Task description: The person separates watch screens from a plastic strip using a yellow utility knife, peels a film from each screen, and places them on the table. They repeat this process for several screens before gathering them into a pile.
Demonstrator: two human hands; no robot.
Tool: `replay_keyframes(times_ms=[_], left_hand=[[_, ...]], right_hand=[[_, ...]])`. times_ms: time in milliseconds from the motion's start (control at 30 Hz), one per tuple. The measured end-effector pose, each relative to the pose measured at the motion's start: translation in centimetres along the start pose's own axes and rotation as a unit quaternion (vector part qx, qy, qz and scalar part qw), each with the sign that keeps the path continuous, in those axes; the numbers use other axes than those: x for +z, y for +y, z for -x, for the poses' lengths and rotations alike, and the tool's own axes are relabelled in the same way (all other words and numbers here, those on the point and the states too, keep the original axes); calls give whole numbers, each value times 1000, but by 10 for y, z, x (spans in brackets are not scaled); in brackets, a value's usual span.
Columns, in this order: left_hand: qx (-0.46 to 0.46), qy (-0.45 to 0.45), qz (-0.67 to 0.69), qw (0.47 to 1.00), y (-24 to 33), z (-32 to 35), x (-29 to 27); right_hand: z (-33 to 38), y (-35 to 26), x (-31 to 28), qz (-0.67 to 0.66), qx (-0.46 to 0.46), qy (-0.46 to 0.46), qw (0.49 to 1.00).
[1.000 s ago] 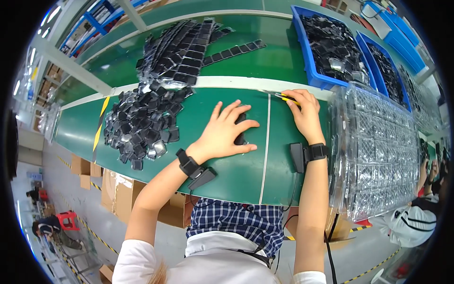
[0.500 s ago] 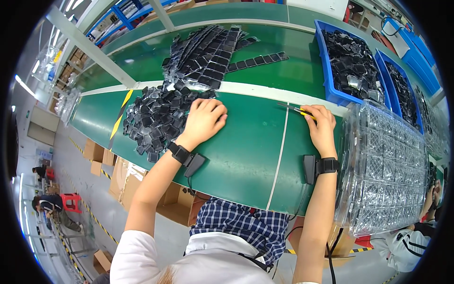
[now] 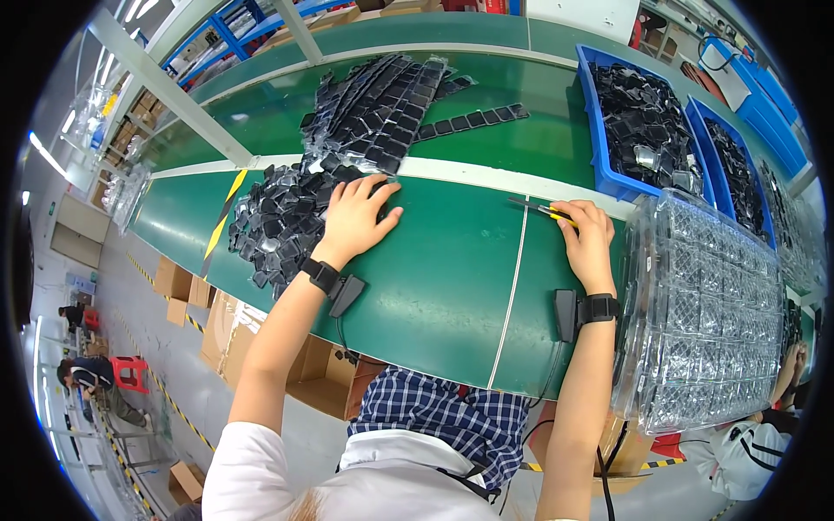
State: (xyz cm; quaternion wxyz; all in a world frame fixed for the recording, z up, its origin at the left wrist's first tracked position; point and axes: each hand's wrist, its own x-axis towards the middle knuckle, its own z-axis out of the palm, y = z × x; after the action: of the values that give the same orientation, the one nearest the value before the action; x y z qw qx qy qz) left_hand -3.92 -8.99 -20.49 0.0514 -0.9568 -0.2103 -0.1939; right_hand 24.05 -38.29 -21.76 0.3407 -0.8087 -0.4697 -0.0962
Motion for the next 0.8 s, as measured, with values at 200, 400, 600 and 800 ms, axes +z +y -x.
replay_keyframes(times_ms=[200, 400, 600, 800], left_hand=[[-18, 17, -21, 999, -22, 11, -7], [-44, 33, -62, 997, -7, -11, -16], [-35, -33, 57, 997, 5, -63, 11], [-21, -10, -3, 1000, 25, -85, 35]], right_hand=[[1, -1, -1, -3, 16, -9, 1000], [2, 0, -2, 4, 14, -8, 1000], [1, 0, -1, -5, 16, -8, 1000], [1, -3, -1, 5, 21, -6, 1000]])
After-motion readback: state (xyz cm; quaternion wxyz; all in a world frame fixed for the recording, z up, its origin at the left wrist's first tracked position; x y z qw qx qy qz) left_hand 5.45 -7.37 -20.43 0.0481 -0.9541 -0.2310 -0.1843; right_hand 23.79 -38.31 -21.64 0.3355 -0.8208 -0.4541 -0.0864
